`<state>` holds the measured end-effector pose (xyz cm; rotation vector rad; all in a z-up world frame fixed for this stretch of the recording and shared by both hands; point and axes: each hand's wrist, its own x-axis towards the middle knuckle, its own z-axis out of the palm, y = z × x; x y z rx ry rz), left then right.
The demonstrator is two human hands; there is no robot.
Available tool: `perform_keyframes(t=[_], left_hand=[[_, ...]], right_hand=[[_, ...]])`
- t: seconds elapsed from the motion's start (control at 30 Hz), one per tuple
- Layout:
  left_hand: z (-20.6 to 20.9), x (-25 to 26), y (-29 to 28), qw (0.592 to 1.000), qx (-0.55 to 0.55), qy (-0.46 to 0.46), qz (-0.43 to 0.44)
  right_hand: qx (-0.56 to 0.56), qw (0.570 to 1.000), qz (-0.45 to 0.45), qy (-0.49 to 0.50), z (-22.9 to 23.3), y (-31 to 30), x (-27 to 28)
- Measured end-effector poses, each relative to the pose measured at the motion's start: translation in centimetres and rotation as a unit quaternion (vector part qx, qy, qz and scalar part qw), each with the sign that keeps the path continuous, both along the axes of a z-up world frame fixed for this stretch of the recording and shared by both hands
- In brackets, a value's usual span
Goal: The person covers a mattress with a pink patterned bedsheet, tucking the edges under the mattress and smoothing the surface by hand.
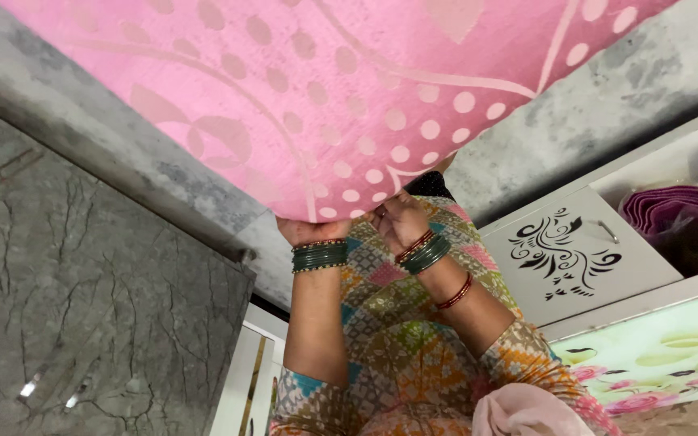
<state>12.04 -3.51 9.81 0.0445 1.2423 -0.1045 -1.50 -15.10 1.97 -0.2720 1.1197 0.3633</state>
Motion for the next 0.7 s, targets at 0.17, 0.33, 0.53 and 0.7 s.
perform_keyframes(t=[0.17,0.33,0.53,0.7], left_hand=[[0.4,0.1,-0.2,0.998,-0.052,-0.024,-0.006],[-0.7,-1.5,0.0,0.998,-0.009,-0.057,-0.022],[-1.6,-3.5,0.8,0.998,-0.034,-0.048,0.010],[-2.1,-4.3,0.9,0.993,0.021,-0.095,-0.060]], right_hand=[[-0.017,1.000,-0.004,0.005,1.8,0.6,1.2],[-0.101,0.989,0.061,-0.091,2.4,0.3,1.5],[-0.446,0.834,0.249,-0.208,5.2,1.1,1.9],[-0.659,0.630,0.336,-0.235,2.9,1.8,1.3]])
